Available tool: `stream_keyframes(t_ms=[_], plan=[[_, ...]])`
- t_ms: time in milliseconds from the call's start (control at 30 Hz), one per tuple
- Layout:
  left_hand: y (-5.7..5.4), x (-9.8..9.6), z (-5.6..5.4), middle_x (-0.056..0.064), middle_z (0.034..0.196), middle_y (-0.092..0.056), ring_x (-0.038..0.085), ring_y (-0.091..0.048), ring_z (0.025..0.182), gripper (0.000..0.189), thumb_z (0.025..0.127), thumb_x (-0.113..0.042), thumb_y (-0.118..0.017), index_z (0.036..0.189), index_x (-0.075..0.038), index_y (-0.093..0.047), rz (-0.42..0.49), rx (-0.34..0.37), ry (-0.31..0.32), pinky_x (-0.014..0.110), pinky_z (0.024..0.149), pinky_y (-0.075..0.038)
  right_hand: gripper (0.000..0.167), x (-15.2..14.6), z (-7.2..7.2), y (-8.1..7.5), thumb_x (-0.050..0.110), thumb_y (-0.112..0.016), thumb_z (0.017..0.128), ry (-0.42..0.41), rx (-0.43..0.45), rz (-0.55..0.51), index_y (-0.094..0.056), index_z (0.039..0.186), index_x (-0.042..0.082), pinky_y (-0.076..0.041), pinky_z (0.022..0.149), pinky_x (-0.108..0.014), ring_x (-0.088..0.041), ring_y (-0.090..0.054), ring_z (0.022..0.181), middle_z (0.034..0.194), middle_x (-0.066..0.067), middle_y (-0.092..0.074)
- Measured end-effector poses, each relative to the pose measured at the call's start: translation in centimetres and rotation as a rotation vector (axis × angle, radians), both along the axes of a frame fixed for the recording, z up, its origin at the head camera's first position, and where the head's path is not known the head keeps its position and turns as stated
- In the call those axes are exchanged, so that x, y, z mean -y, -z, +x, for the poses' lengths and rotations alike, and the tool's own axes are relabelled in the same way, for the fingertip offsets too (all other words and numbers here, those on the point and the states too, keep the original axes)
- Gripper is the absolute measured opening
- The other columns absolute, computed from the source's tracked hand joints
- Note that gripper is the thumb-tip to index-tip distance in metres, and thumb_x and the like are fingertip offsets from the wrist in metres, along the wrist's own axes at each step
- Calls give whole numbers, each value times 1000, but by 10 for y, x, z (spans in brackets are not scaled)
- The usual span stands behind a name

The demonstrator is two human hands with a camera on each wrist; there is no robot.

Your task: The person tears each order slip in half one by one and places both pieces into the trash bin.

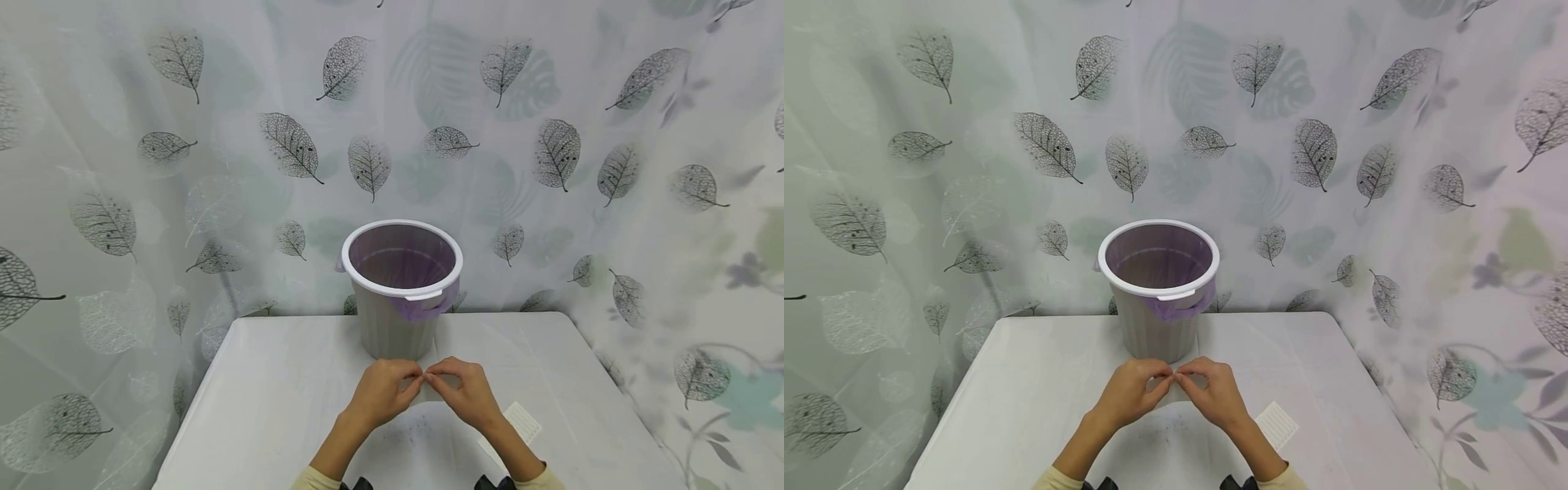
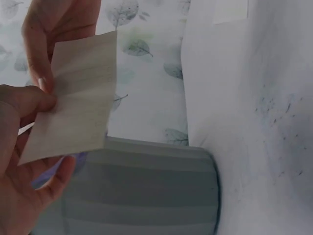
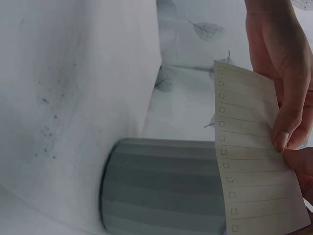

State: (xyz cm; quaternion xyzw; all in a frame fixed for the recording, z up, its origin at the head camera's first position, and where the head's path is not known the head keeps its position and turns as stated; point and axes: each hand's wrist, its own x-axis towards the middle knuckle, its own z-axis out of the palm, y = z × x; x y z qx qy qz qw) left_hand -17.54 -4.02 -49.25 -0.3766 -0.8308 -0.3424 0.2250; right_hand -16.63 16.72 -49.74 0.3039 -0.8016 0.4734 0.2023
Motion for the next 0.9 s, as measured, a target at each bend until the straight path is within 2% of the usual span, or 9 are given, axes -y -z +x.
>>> stream_keyframes(t_ms=[233,400,500,667,733,900], plan=[[6,-1,-2,-9,86,-74,4,-67,74,5,90,-10,-75,90,-15,-77,23,-108,4,24,66,-51,13,-3,1,-2,-3,-78,90,-36,100,-67,-81,96,8,-59,78,-37,-22,-74,86,93,-5,-77],[6,-1,-1,-10,88,-74,5,-68,77,4,93,-13,-76,92,-16,-78,9,-122,-2,25,66,-47,6,-5,1,-4,7,-77,95,-10,227,-67,-82,97,10,-57,82,-36,-17,-73,88,94,1,-77],[6,0,-1,-9,89,-74,6,-68,78,4,93,-12,-79,93,-15,-77,-11,-131,-20,26,67,-48,5,-6,0,-3,8,-76,95,24,269,-63,-81,97,9,-56,80,-35,-15,-71,87,93,2,-77],[6,4,-1,-7,90,-75,8,-70,79,7,91,-13,-83,95,-14,-77,-41,-124,-66,31,69,-53,4,-11,-2,-2,2,-76,93,104,199,-49,-80,93,5,-57,70,-32,-15,-69,82,90,-2,-77],[5,7,-1,-6,90,-75,8,-70,78,8,90,-14,-84,95,-13,-77,-39,-115,-78,33,71,-55,5,-13,-2,-3,2,-76,93,114,170,-47,-79,93,5,-57,70,-33,-15,-69,82,90,-2,-77],[2,12,-3,-7,88,-75,8,-70,76,7,90,-14,-84,92,-12,-77,-20,-96,-68,31,71,-57,4,-15,-1,-11,5,-77,93,119,173,-67,-80,95,5,-57,71,-33,-15,-70,85,92,0,-77]])
